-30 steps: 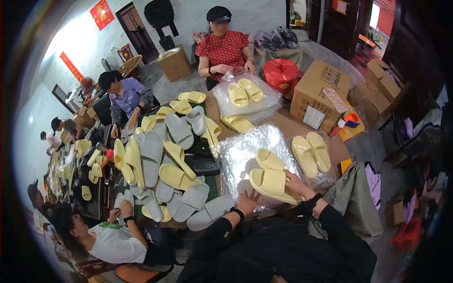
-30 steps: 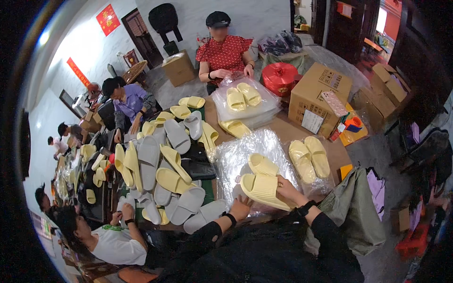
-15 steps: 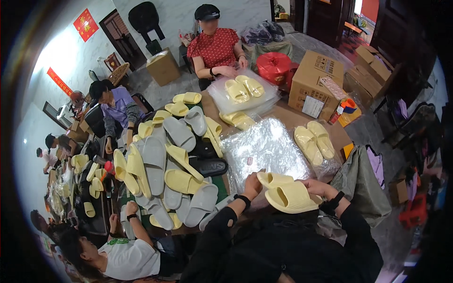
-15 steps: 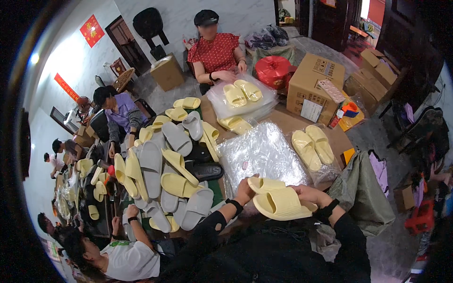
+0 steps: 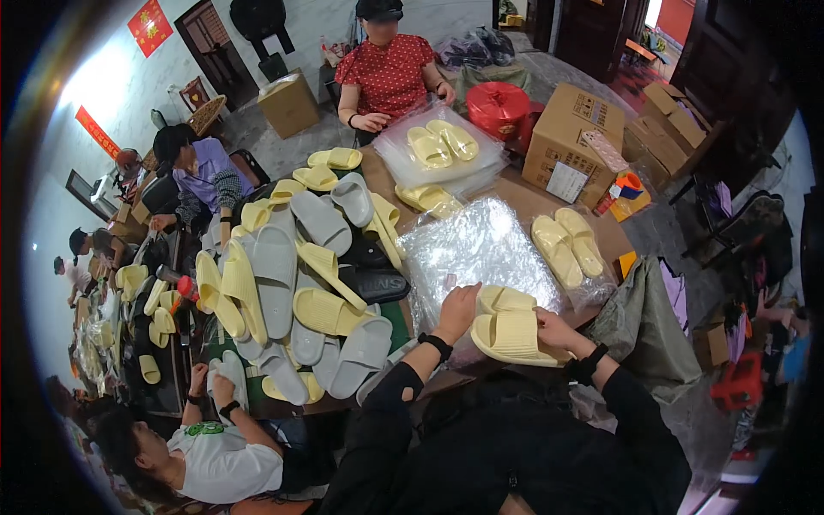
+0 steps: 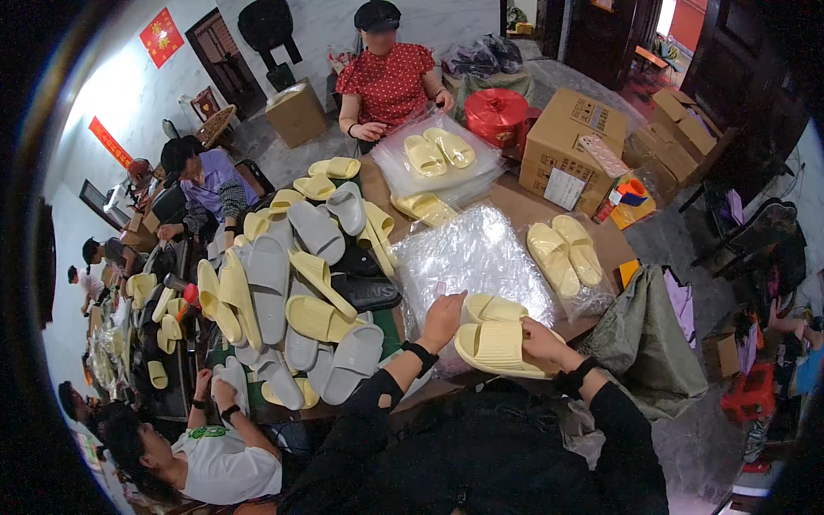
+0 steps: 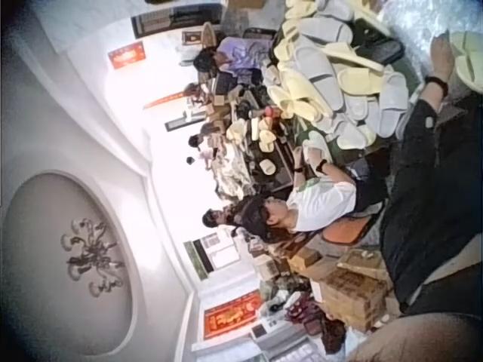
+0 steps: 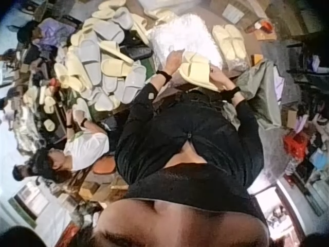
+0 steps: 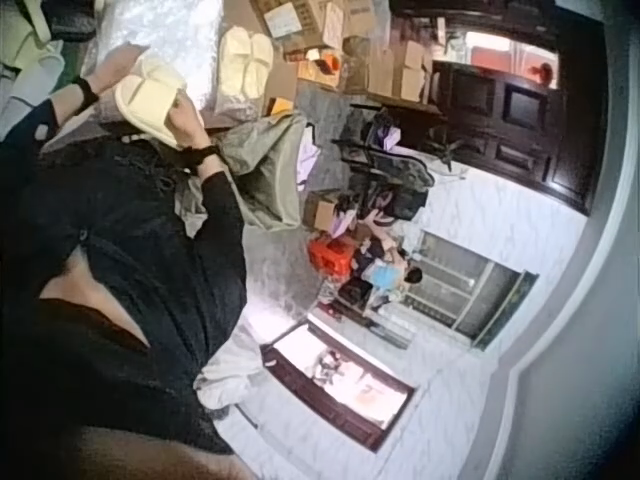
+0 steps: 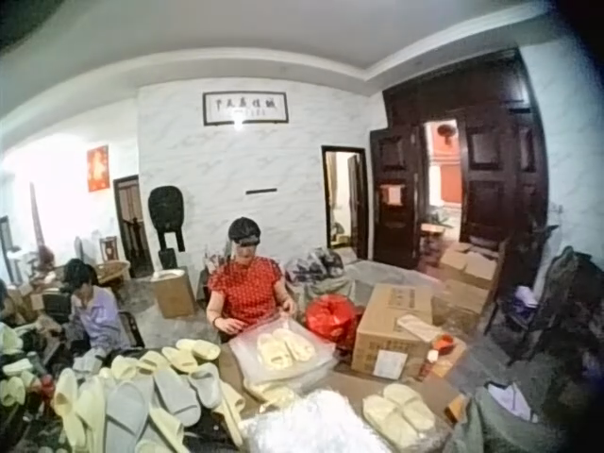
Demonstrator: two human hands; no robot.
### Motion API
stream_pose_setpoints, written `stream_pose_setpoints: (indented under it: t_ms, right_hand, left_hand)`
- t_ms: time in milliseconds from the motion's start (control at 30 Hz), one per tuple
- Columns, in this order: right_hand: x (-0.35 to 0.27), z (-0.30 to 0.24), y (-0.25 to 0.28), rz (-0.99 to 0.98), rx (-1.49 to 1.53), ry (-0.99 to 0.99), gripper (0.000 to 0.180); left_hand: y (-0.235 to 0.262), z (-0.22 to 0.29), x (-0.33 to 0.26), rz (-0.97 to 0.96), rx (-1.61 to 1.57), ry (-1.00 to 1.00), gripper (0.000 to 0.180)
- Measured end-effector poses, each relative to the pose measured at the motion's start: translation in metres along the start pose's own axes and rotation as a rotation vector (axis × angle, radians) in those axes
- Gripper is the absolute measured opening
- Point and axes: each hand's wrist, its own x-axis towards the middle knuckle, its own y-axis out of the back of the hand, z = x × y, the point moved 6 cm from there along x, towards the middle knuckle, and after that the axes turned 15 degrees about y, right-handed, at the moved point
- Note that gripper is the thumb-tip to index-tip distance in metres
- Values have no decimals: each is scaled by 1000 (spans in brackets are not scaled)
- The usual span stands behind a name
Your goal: Packing finished slippers into plastic bags and placing them in a large sack.
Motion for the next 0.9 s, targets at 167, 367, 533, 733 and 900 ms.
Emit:
stream_pose_setpoints:
  t_ms: [167, 367, 533, 733, 900]
  right_hand:
    - [-6, 16, 1, 301, 403, -204, 31]
    - [-5, 18, 8, 420, -37, -32, 25]
    - [-7, 13, -2, 287, -349, 38, 24]
    - [3, -3, 3, 331, -480, 88, 31]
    - [32, 42, 9, 447, -370, 60, 43]
  left_hand:
    - [7, 13, 1, 39, 16, 128, 22]
    - [9, 43, -5, 116, -8, 147, 21]
    - [-5, 64, -13, 90, 40, 145, 30]
    - [-9, 100, -23, 24, -46, -19, 33]
    - [-15, 124, -32, 17, -180, -102, 31]
